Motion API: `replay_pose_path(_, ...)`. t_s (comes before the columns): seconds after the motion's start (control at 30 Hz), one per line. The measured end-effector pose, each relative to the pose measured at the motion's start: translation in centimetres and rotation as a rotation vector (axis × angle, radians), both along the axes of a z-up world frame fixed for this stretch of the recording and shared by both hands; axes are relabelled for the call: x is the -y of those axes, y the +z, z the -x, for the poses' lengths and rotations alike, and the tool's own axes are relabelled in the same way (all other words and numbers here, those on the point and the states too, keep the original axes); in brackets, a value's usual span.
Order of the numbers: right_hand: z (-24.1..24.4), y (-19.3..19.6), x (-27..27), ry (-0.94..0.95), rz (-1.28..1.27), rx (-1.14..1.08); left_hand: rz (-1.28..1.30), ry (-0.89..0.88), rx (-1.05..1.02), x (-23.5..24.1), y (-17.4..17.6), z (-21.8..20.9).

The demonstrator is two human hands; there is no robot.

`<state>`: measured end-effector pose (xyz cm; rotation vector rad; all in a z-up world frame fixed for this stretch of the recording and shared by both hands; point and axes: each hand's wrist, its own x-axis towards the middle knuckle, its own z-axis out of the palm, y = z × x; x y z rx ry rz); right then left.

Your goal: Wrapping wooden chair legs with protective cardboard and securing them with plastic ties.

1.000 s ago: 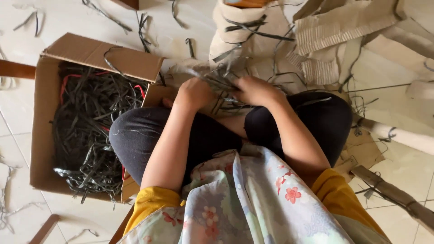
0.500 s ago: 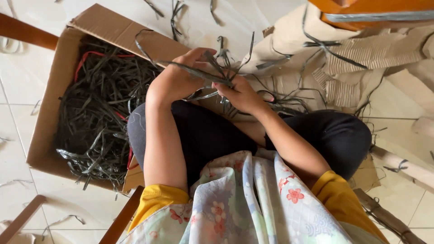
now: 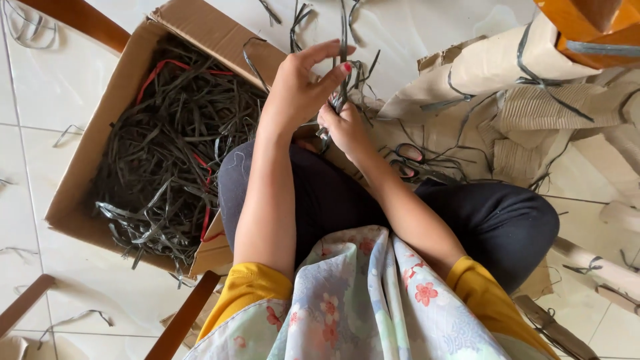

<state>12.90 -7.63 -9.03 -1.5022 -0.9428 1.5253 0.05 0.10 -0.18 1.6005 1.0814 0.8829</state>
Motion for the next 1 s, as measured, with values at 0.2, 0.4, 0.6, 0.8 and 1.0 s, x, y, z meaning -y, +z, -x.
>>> replay_pose_path(0.2,0.0,-1.1,0.1,0.109,-0.014,0.122,-0.130,0.123,0.097,-0.7,-1.1,-0.4)
replay_pose_path(0.4,-2.5,4.5,2.0,0.282,0.034,0.353,-0.056,0.108,0.247,-0.3,-0.1,-1.0)
replay_pose_path(0.6,-4.6,9.6,2.8,0.067,-0.474,0.492,0.308,-0.118,0.652,1.1,0.0,-3.9)
replay_pose_path(0.8,-10.1,11.5,5.4,-0.001,-0.349,0.239,0.458,-0.190,0.748,2.0,-1.2,-6.0)
replay_pose_path(1.0,-15.3,9.9,8.4,-0.248,-0.231,-0.081,0.495,-0.449,0.407,3.3,-0.8,-9.0)
